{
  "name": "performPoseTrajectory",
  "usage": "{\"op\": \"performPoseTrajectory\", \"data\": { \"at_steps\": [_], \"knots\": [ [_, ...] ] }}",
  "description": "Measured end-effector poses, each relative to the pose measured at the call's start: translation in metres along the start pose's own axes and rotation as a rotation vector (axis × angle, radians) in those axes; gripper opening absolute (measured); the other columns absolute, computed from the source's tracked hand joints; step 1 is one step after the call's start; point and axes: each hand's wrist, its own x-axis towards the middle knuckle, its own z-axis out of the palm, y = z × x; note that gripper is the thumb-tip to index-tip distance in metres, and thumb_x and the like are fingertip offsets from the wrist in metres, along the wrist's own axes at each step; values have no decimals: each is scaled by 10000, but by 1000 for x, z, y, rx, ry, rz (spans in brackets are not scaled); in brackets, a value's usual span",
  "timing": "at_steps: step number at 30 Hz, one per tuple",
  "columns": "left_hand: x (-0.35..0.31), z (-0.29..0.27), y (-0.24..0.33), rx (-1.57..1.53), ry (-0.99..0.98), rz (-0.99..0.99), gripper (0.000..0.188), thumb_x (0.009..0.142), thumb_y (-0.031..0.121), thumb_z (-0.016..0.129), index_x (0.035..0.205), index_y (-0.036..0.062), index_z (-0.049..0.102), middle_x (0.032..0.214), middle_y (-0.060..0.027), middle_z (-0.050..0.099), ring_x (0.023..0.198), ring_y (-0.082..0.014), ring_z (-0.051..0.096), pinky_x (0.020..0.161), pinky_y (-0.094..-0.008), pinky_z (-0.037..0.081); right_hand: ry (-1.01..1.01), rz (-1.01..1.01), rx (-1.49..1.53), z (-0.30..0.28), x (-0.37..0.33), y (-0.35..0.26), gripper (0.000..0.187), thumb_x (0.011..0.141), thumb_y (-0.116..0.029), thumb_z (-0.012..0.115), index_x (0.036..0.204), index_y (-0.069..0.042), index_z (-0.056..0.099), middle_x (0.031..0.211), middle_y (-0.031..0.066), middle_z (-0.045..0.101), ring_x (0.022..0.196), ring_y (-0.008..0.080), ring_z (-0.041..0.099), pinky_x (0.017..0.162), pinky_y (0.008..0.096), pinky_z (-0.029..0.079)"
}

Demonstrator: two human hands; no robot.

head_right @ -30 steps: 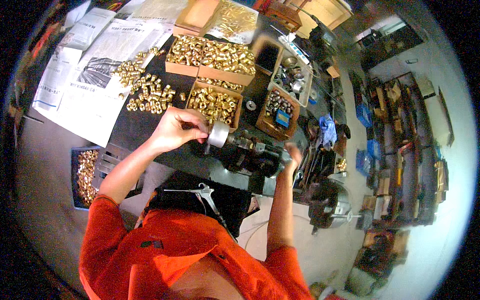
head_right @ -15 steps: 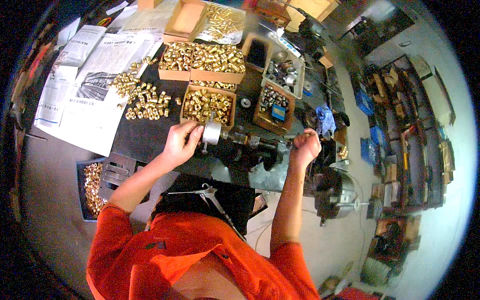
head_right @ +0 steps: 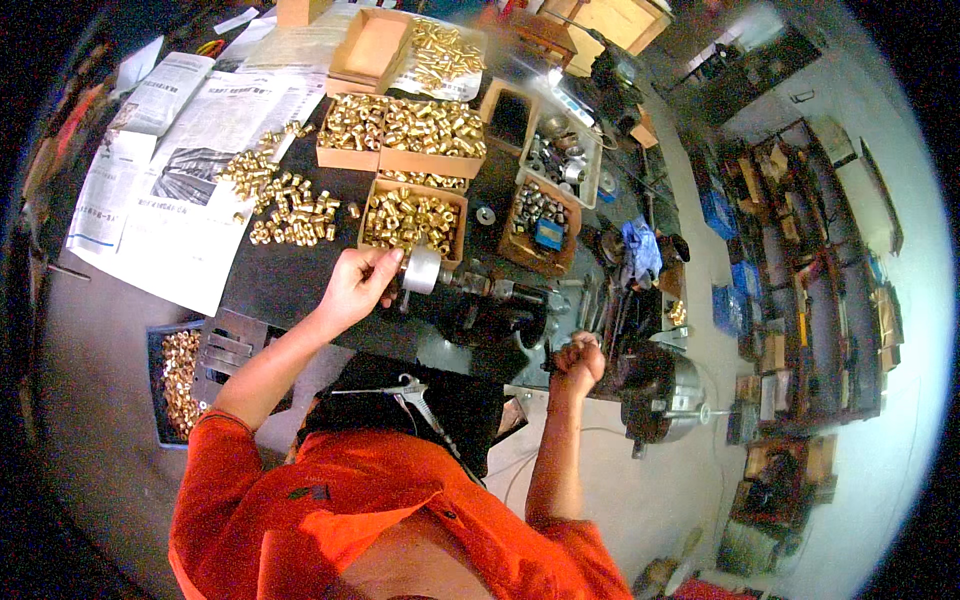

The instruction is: The person operates a manual reloading press at a workbench, repeatedly inserting brass casings into the press and pulling the handle to cycle the mechanism. The person handles brass casings and uses the press to process them.

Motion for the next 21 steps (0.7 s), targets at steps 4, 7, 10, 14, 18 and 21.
{"op": "performPoseTrajectory", "data": {
  "at_steps": [4,7,10,14,18,21],
  "knots": [
    [2,-4,8,-52,-50,-116,416,902,262,446,599,-13,523,488,-41,504,402,-100,495,371,-240,386,124,85,37,8,50,44,112,755,-141,510,713,-52,562,618,13,495,501,140,459,449,241,361],
    [3,-7,14,-186,-96,-281,411,897,293,448,648,-21,540,525,-60,527,414,-115,509,383,-239,406,-73,-485,-614,-19,125,56,112,752,-135,530,710,-44,580,637,29,538,566,145,510,496,243,397],
    [1,-14,15,-234,-120,-272,406,888,315,459,686,-28,542,552,-70,543,422,-128,521,403,-239,425,-35,-526,-657,48,97,13,140,789,-142,522,715,-36,575,593,16,502,549,109,476,456,225,364],
    [5,-21,17,-265,-109,-272,391,877,315,481,692,-23,547,553,-68,544,426,-132,526,411,-235,424,-72,-316,87,58,61,-24,106,804,-103,466,770,-23,526,564,-15,391,463,82,348,408,205,273],
    [30,-27,-13,-51,-85,-275,385,866,308,502,674,-23,546,556,-65,545,435,-129,534,415,-235,415,-99,-382,66,44,14,-39,182,836,-156,425,693,-48,457,550,-20,299,447,56,274,380,195,216],
    [59,-27,-35,86,-89,-218,313,853,254,529,848,-57,558,631,-74,569,461,-120,540,429,-243,419,-149,-220,102,10,-4,-28,199,841,-197,446,706,-51,465,556,-21,318,421,49,259,357,191,192]
  ]
}}
